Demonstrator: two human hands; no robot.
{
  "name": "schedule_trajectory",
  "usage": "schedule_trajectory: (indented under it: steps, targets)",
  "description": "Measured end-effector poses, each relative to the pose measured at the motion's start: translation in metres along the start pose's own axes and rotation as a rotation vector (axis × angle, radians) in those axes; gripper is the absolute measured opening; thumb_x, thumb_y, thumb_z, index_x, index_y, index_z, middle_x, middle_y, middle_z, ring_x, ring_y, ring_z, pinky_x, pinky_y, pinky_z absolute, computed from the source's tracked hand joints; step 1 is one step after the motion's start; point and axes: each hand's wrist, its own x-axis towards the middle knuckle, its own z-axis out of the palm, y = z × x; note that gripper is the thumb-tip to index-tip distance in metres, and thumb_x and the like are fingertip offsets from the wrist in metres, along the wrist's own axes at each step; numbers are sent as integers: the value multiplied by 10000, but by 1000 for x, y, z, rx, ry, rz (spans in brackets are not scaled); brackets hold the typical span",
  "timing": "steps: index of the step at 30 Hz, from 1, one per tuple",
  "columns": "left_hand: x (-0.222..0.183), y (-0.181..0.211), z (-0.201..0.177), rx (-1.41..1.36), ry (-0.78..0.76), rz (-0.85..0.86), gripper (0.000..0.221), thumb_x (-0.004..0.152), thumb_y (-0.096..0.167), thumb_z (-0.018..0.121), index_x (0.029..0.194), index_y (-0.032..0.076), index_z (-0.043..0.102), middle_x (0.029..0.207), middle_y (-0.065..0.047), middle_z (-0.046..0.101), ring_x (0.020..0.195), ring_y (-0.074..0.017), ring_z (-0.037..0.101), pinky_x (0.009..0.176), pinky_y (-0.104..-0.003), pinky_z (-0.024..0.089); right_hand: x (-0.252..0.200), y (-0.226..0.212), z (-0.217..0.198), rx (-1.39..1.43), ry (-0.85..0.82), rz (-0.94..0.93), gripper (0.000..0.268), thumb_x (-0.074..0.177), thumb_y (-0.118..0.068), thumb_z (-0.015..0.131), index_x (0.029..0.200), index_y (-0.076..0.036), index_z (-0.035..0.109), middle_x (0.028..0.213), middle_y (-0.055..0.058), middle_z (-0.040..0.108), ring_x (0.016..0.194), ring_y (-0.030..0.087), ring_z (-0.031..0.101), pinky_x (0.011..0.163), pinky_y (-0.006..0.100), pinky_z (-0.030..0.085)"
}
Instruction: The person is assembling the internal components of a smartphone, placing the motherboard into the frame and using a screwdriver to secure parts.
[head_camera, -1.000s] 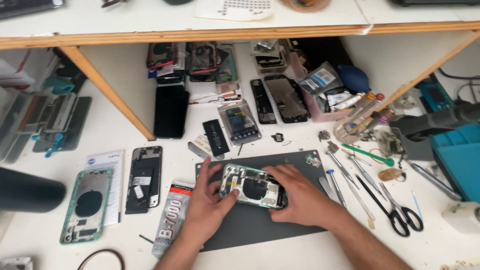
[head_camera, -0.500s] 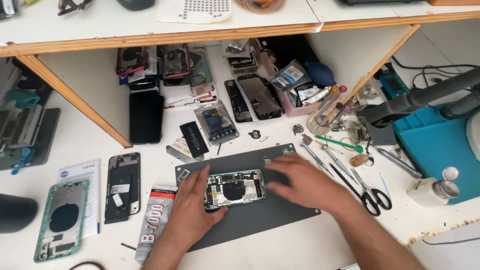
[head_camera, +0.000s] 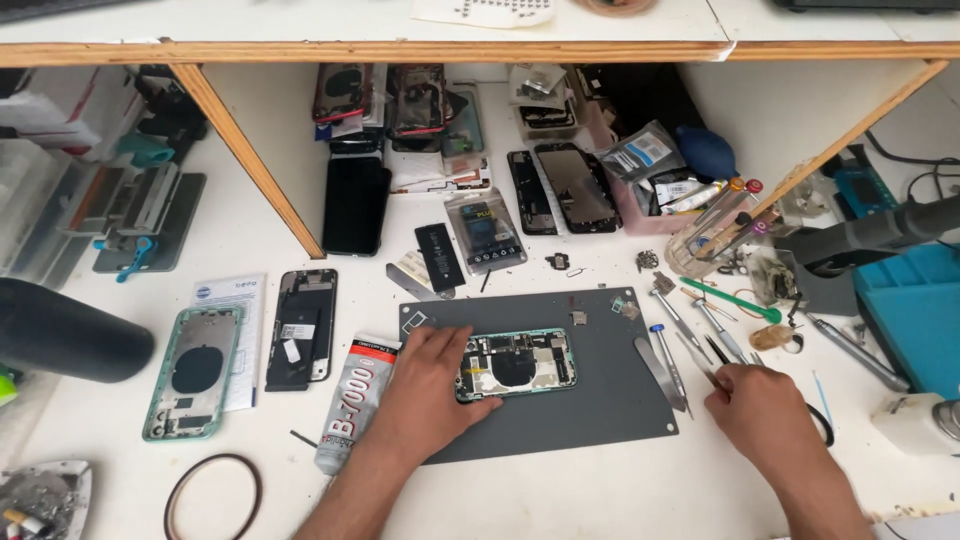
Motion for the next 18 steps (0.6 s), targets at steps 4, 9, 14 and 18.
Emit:
schedule_trajectory:
  steps: [4,9,14,18]
  targets:
    - [0,-2,1,30,9,38,936,758,535,872,1411,-50,545,1313,-164,624,1220,-328,481,1085,-439,419,5,-10,-15,33,-76,93,225,802,-262,686,974,-160,790,858,18,810,921,261,713,808,328,559]
    - [0,-1,1,-13,-17,10,901,787,506,832,1438,-31,518,1377,-156,578,1259,-334,458,1082,-460,412,-1,-20,-30,225,-189,189,269,798,-193,728,1046,-123,651,888,48,750,844,238,672,687,354,509]
    - [2,-1,0,-6,-24,10,938,795,518,827,1467,-38,480,1368,-162,588,1249,-339,472,1084,-462,415,-4,-12,-22,213,-122,153,276,800,-217,720,1066,-151,748,828,10,757,918,212,678,764,327,516]
    - [1,1,0,-38,-42,-9,963,795,491,845,1490,-41,441,1383,-172,577,1272,-342,455,1091,-447,411,-2,23,3,312,213,4,151,741,-219,751,872,-155,709,665,-15,675,683,209,608,809,317,500]
